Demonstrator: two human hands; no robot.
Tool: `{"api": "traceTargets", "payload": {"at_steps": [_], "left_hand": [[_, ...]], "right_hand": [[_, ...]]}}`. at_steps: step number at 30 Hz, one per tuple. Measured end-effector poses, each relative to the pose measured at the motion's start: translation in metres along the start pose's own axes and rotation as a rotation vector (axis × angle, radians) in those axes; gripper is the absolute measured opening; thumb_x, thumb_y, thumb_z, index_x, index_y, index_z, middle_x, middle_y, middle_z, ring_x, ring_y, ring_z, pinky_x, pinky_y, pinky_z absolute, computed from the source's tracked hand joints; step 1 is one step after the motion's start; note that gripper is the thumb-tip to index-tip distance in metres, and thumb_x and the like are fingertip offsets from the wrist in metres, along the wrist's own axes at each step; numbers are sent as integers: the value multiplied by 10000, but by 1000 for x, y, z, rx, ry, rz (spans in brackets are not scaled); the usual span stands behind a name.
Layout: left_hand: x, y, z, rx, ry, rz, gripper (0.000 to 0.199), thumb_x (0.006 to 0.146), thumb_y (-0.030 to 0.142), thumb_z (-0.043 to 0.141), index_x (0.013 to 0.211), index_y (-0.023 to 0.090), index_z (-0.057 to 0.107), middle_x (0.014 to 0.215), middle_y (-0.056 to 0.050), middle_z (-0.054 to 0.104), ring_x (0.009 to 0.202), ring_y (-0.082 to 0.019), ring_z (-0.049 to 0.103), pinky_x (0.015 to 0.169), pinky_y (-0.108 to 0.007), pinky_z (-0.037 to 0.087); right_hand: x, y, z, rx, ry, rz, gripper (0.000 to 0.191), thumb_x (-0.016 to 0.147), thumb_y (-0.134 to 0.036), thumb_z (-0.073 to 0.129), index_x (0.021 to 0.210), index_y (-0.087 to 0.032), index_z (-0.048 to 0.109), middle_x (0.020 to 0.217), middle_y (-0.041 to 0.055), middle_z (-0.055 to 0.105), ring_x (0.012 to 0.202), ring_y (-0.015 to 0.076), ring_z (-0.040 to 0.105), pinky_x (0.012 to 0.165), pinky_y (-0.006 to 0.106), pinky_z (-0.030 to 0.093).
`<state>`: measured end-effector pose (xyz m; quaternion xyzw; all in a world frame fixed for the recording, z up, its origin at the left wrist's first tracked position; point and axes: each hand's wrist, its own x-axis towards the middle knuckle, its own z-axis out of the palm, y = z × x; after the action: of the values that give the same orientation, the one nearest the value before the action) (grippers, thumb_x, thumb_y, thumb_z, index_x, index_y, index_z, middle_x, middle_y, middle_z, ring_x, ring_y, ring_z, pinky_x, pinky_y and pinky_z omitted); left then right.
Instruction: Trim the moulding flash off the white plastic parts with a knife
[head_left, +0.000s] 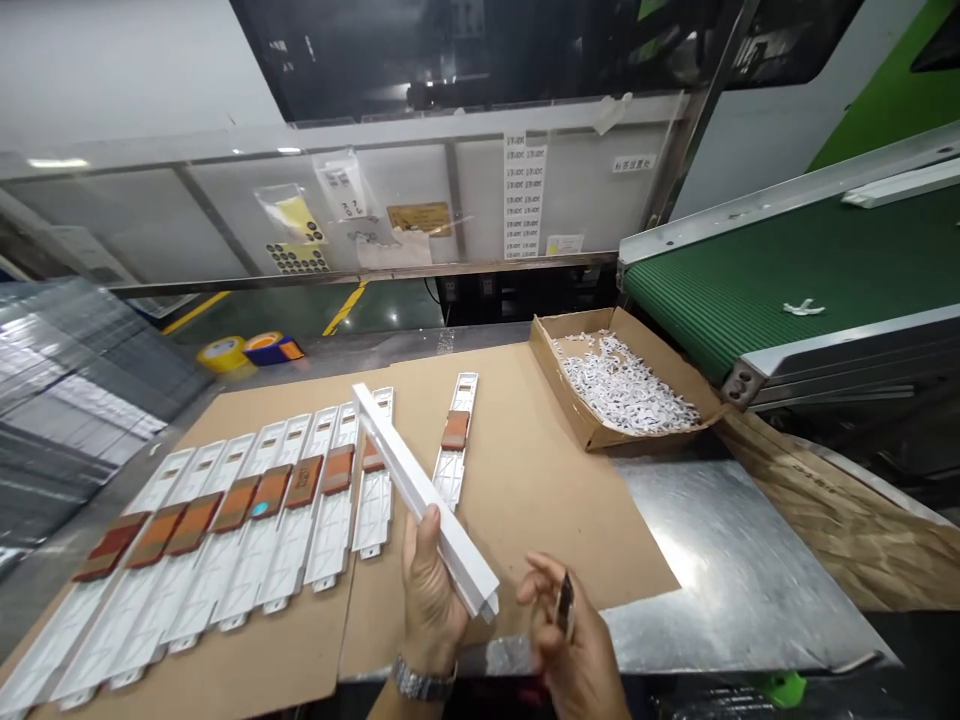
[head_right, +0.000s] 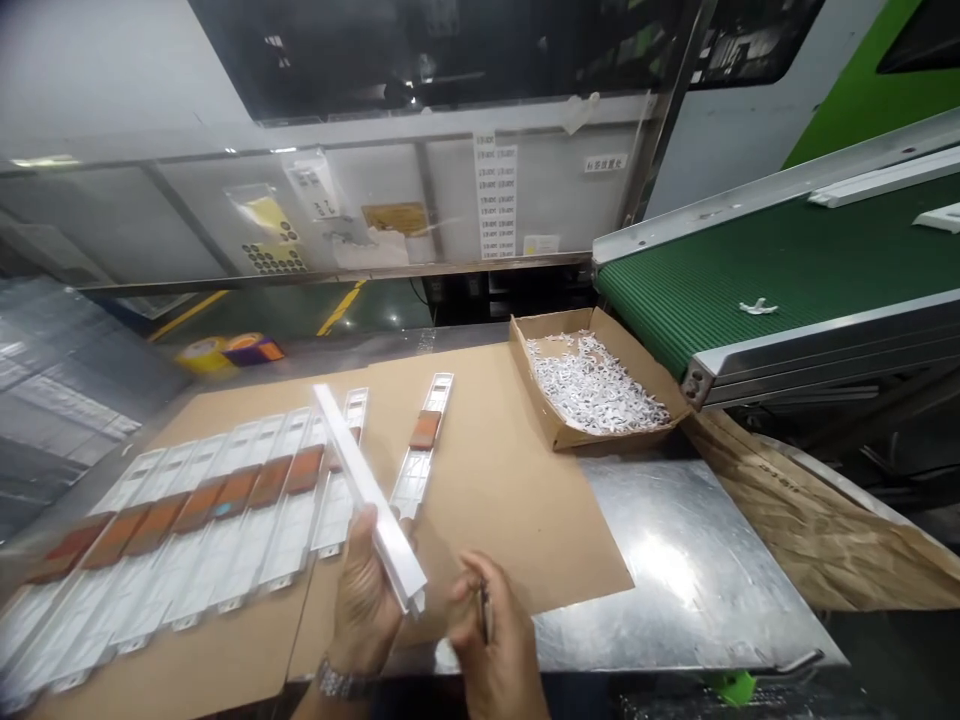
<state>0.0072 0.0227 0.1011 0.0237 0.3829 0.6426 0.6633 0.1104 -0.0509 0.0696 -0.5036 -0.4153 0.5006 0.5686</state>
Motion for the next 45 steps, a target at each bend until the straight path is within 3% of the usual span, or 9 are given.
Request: {"api": "traceTargets", "payload": {"at_steps": [4, 6, 8, 11, 16, 21, 33, 39, 45], "left_hand": [[4, 17, 6, -11, -97, 82, 323, 621, 259, 776, 811, 219, 518, 568, 101, 409, 432, -34, 403, 392, -129, 360], [4, 19, 7, -4, -143, 83, 333, 618, 276, 778, 815, 223, 514, 561, 102, 378, 420, -29, 360, 371, -122, 323], [4, 18, 6, 8, -173, 77, 352, 616, 303, 778, 841, 228, 518, 560, 100, 365, 416, -29, 336, 360, -123, 302], [4, 16, 4, 32, -200, 70, 352, 627, 319, 766, 865, 226, 524, 567, 94, 363, 423, -29, 333, 366, -124, 301], [3, 16, 5, 68, -218, 78, 312, 654, 305, 737, 850, 235, 505, 581, 88, 357, 435, -34, 336, 371, -126, 300], [0, 17, 5, 92, -227, 92, 328, 655, 315, 739, 764, 229, 442, 577, 86, 358, 423, -34, 331, 358, -128, 296], [1, 14, 3, 97, -225, 91, 317, 659, 320, 733, 797, 233, 462, 576, 90, 376, 420, -35, 339, 358, -129, 298], [0, 14, 2, 85, -209, 73, 381, 663, 334, 729, 972, 252, 522, 584, 95, 370, 424, -30, 334, 365, -118, 298], [3, 12, 2, 77, -158, 78, 362, 608, 311, 774, 864, 227, 532, 550, 104, 385, 405, -23, 353, 358, -118, 308]], "right_hand": [[-1, -20, -28, -144, -289, 139, 401, 940, -548, 275, 1005, -223, 502, 639, -42, 478, 429, 70, 386, 406, 193, 292], [-1, -29, -34, -271, -423, 104, 340, 953, -472, 312, 918, -224, 541, 670, -22, 519, 535, 99, 500, 500, 201, 391], [0, -34, -35, -386, -497, 7, 274, 954, -402, 352, 949, -240, 573, 803, 10, 589, 731, 135, 582, 666, 226, 450], [-1, -33, -31, -487, -458, -81, 244, 960, -342, 348, 1042, -258, 562, 939, 24, 620, 880, 149, 594, 782, 232, 438], [-5, -25, -19, -668, -381, -60, 343, 968, -400, 299, 769, -229, 520, 658, -24, 564, 576, 116, 528, 537, 205, 362], [-4, -22, -14, -723, -326, -32, 401, 966, -446, 278, 674, -222, 437, 594, -31, 519, 546, 116, 499, 518, 210, 316], [-3, -19, -13, -747, -347, -38, 411, 969, -446, 273, 672, -216, 441, 579, -38, 518, 518, 103, 486, 511, 208, 286], [-3, -20, -12, -743, -380, -27, 418, 967, -455, 269, 665, -216, 431, 576, -39, 523, 510, 102, 490, 505, 205, 294], [-5, -19, -10, -735, -446, -53, 433, 965, -455, 270, 673, -213, 478, 590, -30, 540, 518, 104, 500, 501, 204, 314]]}}
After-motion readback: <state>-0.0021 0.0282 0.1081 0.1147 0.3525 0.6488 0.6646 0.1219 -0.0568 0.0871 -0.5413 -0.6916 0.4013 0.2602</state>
